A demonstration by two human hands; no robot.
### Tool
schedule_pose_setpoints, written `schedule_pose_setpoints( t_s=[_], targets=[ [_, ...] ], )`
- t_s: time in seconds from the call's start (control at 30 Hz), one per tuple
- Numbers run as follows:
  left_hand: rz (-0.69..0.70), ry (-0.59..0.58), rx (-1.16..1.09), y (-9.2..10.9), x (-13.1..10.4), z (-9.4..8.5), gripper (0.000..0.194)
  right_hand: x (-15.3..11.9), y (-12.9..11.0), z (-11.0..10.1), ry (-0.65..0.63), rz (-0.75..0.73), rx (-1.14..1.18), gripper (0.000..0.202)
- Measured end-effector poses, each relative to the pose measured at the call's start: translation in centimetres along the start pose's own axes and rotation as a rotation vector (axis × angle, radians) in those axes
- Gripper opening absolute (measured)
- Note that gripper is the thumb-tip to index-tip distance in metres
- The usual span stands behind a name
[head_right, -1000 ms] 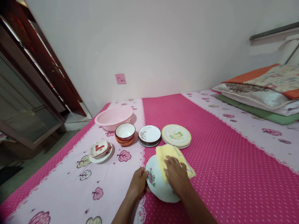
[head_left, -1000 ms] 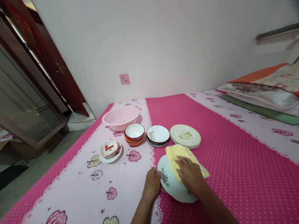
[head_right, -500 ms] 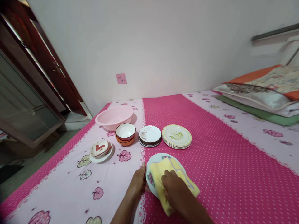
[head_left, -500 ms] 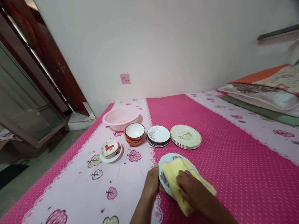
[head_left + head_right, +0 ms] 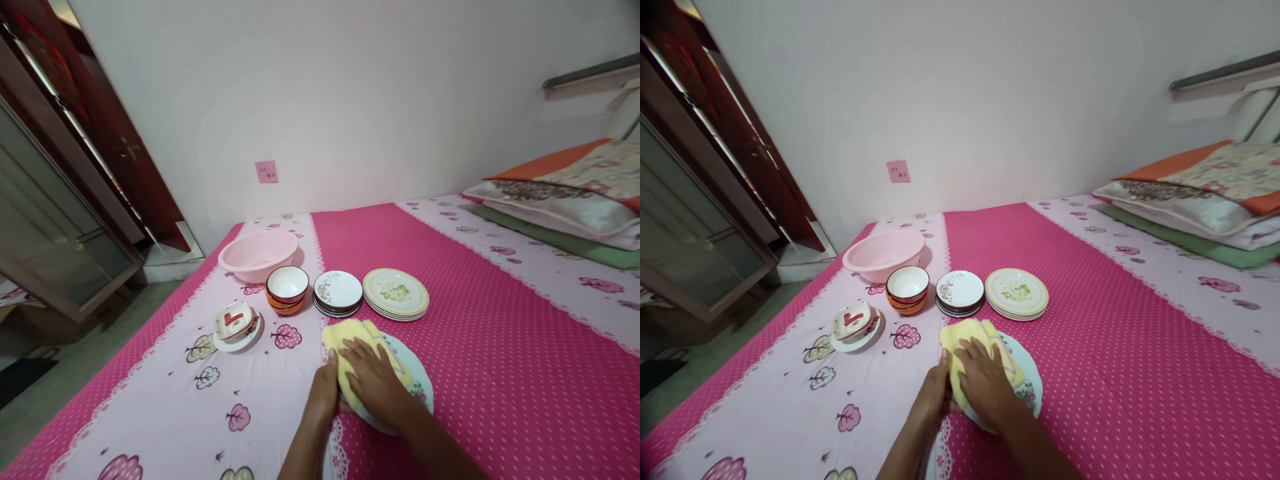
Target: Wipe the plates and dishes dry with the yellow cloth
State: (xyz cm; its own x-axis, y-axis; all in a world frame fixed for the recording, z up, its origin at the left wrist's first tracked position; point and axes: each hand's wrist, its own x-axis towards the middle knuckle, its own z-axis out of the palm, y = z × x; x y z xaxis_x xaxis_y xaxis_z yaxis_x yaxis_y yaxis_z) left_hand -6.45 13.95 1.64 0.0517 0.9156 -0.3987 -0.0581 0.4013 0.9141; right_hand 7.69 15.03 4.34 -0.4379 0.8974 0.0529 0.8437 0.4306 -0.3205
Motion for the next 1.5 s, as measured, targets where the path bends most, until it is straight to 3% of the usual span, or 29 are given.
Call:
schedule_pose_setpoints(
  t_s=[0.13, 0.23, 0.33, 0.47, 0.6, 0.73, 0.83, 0.93, 1.07, 1.2, 1.3, 1.5],
  targets=[
    [0.010, -0.009, -0.002, -0.6, 0.4, 0.2, 0.048, 2.0, 2.4, -1.1, 0.029, 0.106, -0.049, 0.053],
    [0.015, -0.015, -0.003, -0.8, 0.6, 0.1, 0.035, 2.0, 4.4, -2.0, 0.029, 0.146, -0.087, 0.041],
    [0.015, -0.017, -0.026, -0.9, 0.7, 0.1, 0.030, 0.1, 6.5, -2.8, 0.014, 0.190, -0.134, 0.030],
    [0.010, -0.009, -0.065, -1.0, 0.6, 0.2, 0.030, -4.3, 8.3, -3.0, -0.031, 0.211, -0.176, 0.027],
    [0.010, -0.004, -0.080, -1.1, 0.6, 0.4, 0.030, -8.5, 8.2, -0.2, -0.040, 0.118, -0.171, 0.040],
    [0.009, 0.007, -0.079, -1.2, 0.7, 0.3, 0.036, -10.2, 6.2, 3.9, 0.090, -0.046, -0.151, 0.045],
    [0.036, 0.014, -0.066, -1.0, 0.6, 0.1, 0.045, -9.2, 3.8, 5.5, 0.189, -0.185, -0.117, 0.046],
    [0.083, 0.007, -0.043, -0.4, 0.3, -0.2, 0.054, -6.8, 1.5, 5.3, 0.316, -0.288, -0.071, 0.048],
    [0.096, 0.000, -0.032, 0.2, 0.1, -0.4, 0.069, -2.5, 0.2, 3.8, 0.233, -0.324, 0.046, 0.046],
    [0.026, 0.002, -0.054, -0.4, 0.6, 0.0, 0.084, 0.9, 2.5, 2.6, 0.219, -0.241, 0.058, 0.047],
    [0.007, 0.017, -0.066, -1.4, 1.3, 0.5, 0.072, 1.7, 5.8, 1.9, 0.220, -0.126, 0.047, 0.050],
    [0.036, 0.053, -0.081, -2.4, 1.7, 0.6, 0.060, -2.3, 11.5, 0.7, 0.247, 0.054, 0.065, 0.037]
  ],
)
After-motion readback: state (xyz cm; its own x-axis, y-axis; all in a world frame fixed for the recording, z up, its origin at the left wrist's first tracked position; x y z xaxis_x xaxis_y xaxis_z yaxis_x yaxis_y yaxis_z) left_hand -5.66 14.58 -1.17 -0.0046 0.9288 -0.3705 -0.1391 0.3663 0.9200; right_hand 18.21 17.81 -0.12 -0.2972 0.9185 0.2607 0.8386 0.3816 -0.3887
